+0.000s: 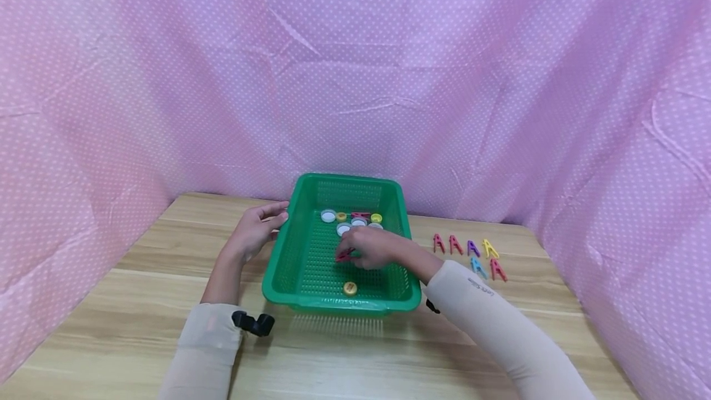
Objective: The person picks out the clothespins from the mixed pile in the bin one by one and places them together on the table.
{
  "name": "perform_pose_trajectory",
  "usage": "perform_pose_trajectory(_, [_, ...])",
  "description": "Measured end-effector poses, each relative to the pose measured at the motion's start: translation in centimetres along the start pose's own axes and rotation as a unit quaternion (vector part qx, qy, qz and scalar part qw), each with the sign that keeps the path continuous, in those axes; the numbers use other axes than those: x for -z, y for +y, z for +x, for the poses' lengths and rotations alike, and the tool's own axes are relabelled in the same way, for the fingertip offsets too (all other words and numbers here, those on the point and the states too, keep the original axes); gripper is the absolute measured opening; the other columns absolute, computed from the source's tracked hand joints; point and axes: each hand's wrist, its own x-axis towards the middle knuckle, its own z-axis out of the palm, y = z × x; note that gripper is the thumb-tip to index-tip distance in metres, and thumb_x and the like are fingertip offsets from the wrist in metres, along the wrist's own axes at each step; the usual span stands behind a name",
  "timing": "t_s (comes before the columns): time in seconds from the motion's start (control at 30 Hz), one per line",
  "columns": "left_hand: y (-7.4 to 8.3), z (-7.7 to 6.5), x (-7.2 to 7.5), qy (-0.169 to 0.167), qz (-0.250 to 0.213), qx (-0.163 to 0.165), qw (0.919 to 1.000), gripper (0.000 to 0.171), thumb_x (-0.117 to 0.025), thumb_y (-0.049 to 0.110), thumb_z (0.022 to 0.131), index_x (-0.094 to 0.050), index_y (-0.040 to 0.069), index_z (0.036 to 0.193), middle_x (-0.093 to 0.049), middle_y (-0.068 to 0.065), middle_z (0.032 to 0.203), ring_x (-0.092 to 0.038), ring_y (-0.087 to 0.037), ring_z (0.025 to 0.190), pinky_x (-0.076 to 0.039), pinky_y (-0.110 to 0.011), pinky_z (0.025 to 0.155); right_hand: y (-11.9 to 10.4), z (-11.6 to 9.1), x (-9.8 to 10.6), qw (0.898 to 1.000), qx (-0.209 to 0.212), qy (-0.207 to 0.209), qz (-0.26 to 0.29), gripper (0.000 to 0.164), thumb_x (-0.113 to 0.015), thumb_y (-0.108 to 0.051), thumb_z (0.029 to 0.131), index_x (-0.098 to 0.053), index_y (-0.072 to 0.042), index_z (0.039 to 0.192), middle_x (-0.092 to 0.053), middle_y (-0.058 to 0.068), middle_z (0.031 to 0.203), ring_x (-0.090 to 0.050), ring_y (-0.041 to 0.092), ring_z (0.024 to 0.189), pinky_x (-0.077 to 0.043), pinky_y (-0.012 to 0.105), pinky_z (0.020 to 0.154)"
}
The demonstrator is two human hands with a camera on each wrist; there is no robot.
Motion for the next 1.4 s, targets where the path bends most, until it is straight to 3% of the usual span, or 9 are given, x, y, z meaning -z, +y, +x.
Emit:
perform_pose_trajectory(0.17, [0.1,-0.1,0.0,-0.001,0.001,0.000,1.0000,0.045,-0.057,0.021,0.097,-0.048,0.008,0.139,-0.051,-0.013,0.132,-0.060,-0.015,0.095,-0.053,-0.034,0.083,-0.4,-0.8,1.0,0.999,0.008,0.040,0.024,0.020,-0.067,-0.011,0.088,-0.070,-0.014,0.107,-0.067,-0.006,0.101,-0.058,0.009,0.097,-0.048,0.027,0.089])
perform_pose_trajectory(0.43, [0.1,0.1,0.1,0.001,0.001,0.001,1.0000,0.044,-0.057,0.020,0.097,-0.049,0.007,0.138,-0.051,-0.013,0.132,-0.060,-0.016,0.095,-0.052,-0.039,0.086,-0.2,-2.8,2.9,0.993,-0.015,0.114,0.029,0.021,-0.067,-0.012,0.088,-0.071,-0.015,0.109,-0.067,-0.006,0.107,-0.055,0.010,0.105,-0.043,0.031,0.097])
perform_pose_trajectory(0.8, [1.1,-0.7,0.1,-0.006,-0.007,0.018,0.9998,0.045,-0.055,0.016,0.097,-0.046,0.006,0.140,-0.047,-0.016,0.134,-0.059,-0.014,0.095,-0.053,-0.030,0.082,0.0,-5.5,3.9,0.979,-0.060,0.188,0.040,0.030,-0.069,-0.005,0.082,-0.070,-0.012,0.111,-0.066,-0.001,0.107,-0.054,0.014,0.096,-0.049,0.030,0.077])
perform_pose_trajectory(1.17, [2.2,-1.2,-0.3,-0.014,-0.007,0.022,0.9996,0.045,-0.054,0.014,0.098,-0.044,0.003,0.141,-0.048,-0.017,0.135,-0.059,-0.017,0.099,-0.049,-0.042,0.092,0.2,-8.7,3.8,0.948,-0.138,0.271,0.093,0.028,-0.069,-0.008,0.084,-0.070,-0.011,0.112,-0.064,0.000,0.101,-0.058,0.018,0.082,-0.053,0.032,0.063])
perform_pose_trajectory(1.4, [0.0,0.3,0.1,-0.004,0.005,0.006,1.0000,0.047,-0.057,0.023,0.096,-0.047,0.008,0.139,-0.050,-0.013,0.133,-0.059,-0.018,0.101,-0.048,-0.044,0.092,0.9,-11.3,3.2,0.924,-0.196,0.314,0.095,0.027,-0.068,-0.009,0.085,-0.069,-0.007,0.112,-0.065,0.001,0.098,-0.056,0.012,0.079,-0.053,0.033,0.064])
